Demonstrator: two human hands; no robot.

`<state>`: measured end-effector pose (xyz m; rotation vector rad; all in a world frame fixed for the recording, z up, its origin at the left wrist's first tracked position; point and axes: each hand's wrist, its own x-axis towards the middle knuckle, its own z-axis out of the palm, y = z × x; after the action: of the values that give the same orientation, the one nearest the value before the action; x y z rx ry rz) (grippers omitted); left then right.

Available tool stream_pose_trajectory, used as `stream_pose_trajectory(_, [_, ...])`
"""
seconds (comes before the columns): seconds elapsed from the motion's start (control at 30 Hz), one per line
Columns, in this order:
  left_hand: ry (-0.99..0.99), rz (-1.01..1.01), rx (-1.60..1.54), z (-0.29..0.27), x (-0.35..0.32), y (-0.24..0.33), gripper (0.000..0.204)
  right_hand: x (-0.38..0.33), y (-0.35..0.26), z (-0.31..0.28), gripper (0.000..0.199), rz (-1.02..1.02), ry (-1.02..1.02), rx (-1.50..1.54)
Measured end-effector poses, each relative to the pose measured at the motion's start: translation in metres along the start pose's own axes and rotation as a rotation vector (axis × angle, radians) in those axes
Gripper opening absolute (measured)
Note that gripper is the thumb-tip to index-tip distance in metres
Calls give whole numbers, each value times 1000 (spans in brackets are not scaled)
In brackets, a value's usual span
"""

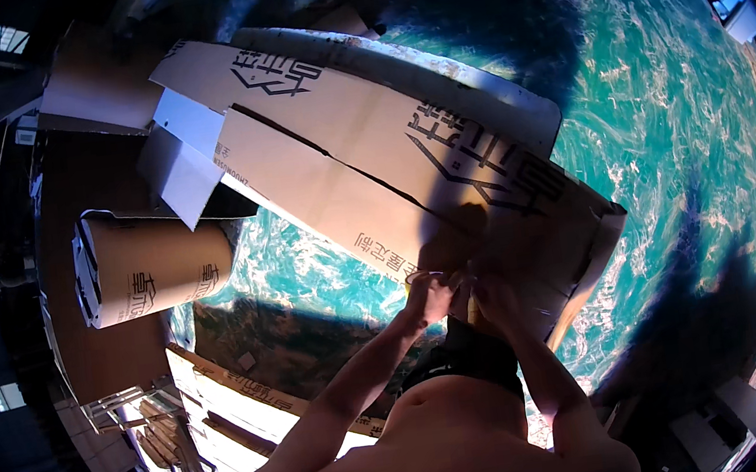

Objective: The person folds cardboard packaging around items, tapes the seams shut with tape, writes on the package with a marker, and stacks the sealed box onto a pile.

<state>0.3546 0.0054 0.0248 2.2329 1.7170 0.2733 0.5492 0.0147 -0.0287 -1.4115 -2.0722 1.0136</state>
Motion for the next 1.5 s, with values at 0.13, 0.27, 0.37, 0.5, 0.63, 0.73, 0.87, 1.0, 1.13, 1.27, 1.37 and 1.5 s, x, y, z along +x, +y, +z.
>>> stream_pose_trajectory(0.13, [-8, -400, -471, -38, -13, -39, 21, 54, -22, 14, 18, 163, 252, 147])
stream_pose_trajectory(0.27, [63, -730, -552, -60, -74, -128, 21, 133, -18, 45, 19, -49, 109, 51])
stream_pose_trajectory(0.37, [103, -847, -540, -75, -106, -187, 24, 212, 17, 77, 24, -326, 152, -62])
stream_pose_trajectory(0.5, [239, -972, -575, -76, -183, -251, 25, 299, -71, 83, 27, -537, 77, -199])
stream_pose_trajectory(0.63, [424, -1065, -605, -60, -241, -295, 18, 352, -51, 99, 31, -250, 291, -244])
stream_pose_trajectory(0.73, [538, -1226, -566, -69, -297, -362, 20, 369, -110, 188, 17, -214, 249, -495])
stream_pose_trajectory(0.87, [708, -1277, -600, -100, -308, -470, 21, 389, -327, 342, 12, -564, -91, -189])
stream_pose_trajectory(1.0, [719, -1111, -479, -140, -285, -541, 18, 406, -425, 496, 22, -911, -510, -403])
stream_pose_trajectory(1.13, [770, -917, -628, -247, -195, -648, 20, 498, -501, 600, 23, -1064, -786, -1307])
stream_pose_trajectory(1.27, [761, -971, -691, -302, -181, -663, 23, 530, -514, 602, 24, -1001, -763, -1113])
stream_pose_trajectory(1.37, [833, -1027, -833, -316, -172, -688, 23, 570, -507, 531, 41, -1014, -572, -762])
stream_pose_trajectory(1.5, [762, -846, -908, -320, -138, -755, 14, 653, -523, 381, 35, -664, -563, -471])
